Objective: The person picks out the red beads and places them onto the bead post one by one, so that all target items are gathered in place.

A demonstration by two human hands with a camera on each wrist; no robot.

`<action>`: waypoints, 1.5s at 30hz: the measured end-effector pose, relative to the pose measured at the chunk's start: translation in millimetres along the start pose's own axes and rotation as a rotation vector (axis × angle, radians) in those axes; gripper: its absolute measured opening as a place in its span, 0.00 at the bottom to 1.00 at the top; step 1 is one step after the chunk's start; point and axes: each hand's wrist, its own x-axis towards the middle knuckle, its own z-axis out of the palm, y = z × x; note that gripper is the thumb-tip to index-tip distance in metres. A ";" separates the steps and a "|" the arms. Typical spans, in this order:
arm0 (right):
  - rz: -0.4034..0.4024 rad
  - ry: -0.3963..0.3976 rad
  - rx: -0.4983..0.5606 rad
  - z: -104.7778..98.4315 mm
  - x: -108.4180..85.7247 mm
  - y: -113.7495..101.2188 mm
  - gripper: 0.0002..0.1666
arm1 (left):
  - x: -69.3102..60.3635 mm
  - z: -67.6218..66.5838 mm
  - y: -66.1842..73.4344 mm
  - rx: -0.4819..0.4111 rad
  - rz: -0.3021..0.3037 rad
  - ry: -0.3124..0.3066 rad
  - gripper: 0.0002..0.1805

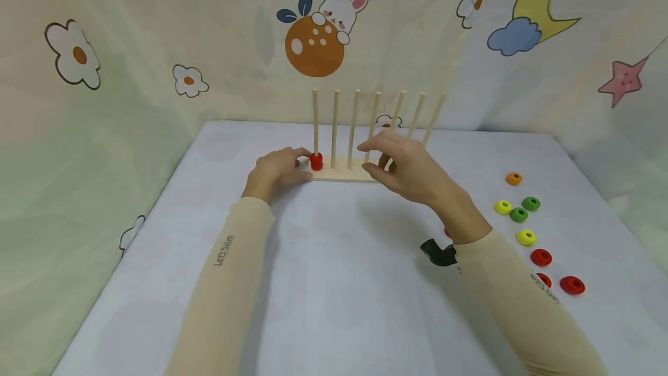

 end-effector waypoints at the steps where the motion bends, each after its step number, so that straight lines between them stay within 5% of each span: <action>1: 0.006 -0.011 -0.003 -1.0 -3.1 0.9 0.19 | -0.2 -1.0 -0.1 0.002 -0.003 -0.002 0.35; 17: 0.033 -0.035 0.035 -9.4 -52.5 27.7 0.20 | -0.6 -6.4 -15.7 0.003 0.016 -0.004 0.36; 38: 0.326 -0.214 0.003 -23.3 -116.1 47.9 0.24 | 2.2 -5.4 -10.1 -0.001 0.034 0.005 0.36; 45: 0.351 -0.256 -0.005 -29.2 -131.8 49.8 0.23 | 2.9 0.3 -3.2 0.001 0.032 0.007 0.36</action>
